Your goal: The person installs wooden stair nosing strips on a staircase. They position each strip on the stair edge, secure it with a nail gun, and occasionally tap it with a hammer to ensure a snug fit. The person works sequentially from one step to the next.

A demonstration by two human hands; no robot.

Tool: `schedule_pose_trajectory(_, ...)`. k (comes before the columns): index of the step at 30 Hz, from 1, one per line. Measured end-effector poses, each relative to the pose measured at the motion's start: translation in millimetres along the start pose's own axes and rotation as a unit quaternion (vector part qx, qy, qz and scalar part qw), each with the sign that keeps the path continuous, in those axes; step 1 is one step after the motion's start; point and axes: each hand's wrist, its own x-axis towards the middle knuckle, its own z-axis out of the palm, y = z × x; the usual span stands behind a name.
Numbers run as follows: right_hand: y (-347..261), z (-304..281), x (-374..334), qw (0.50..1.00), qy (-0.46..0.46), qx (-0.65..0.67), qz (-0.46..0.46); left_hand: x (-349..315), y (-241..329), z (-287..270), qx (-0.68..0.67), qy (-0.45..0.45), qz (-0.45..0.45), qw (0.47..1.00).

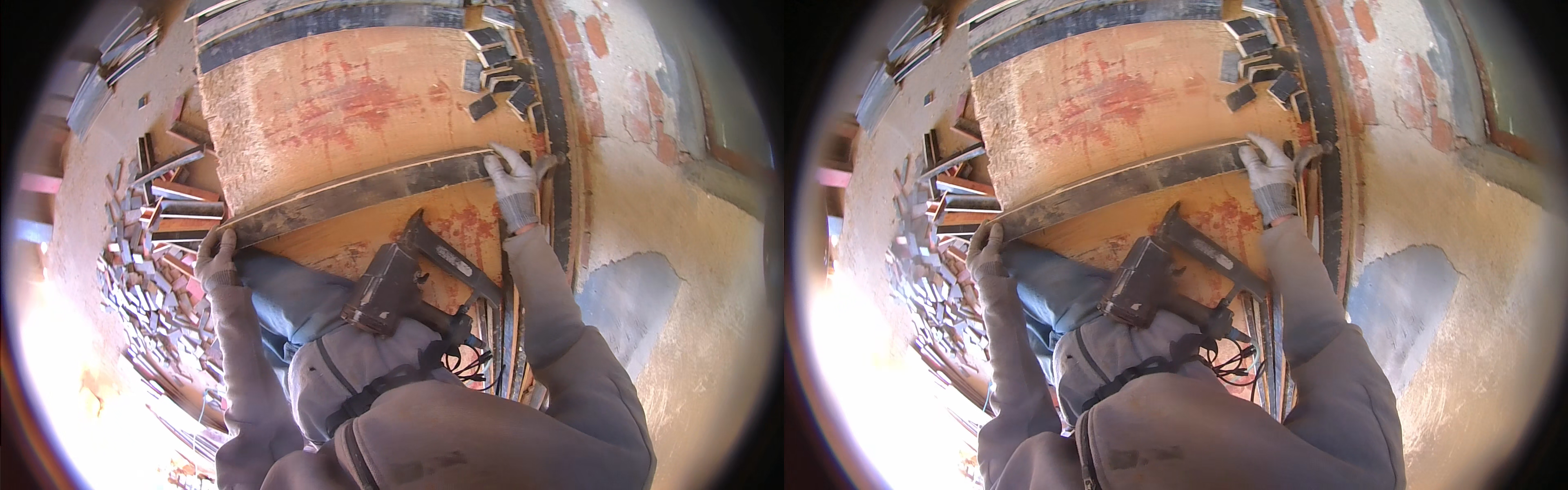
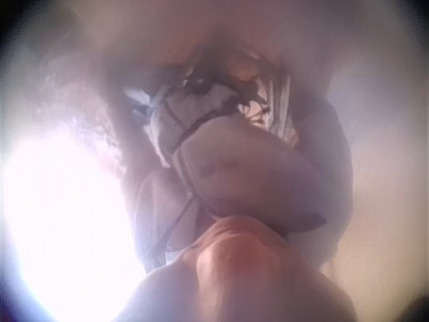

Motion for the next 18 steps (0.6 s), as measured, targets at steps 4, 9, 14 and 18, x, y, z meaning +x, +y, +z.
schedule_pose_trajectory(4,1,-7,2,0.999,-0.026,-0.012,0.016,-4,3,0,0.001,-0.01,0.017,1.0)
schedule_pose_trajectory(9,4,-11,7,0.998,-0.043,-0.044,-0.005,-16,21,6,-0.039,-0.003,-0.018,0.999)
schedule_pose_trajectory(14,2,-12,7,0.996,-0.052,-0.067,-0.007,-30,40,11,-0.033,-0.004,-0.02,0.999)
schedule_pose_trajectory(18,4,-13,4,0.981,-0.063,-0.166,-0.076,-27,45,12,0.02,0.01,-0.016,1.0)
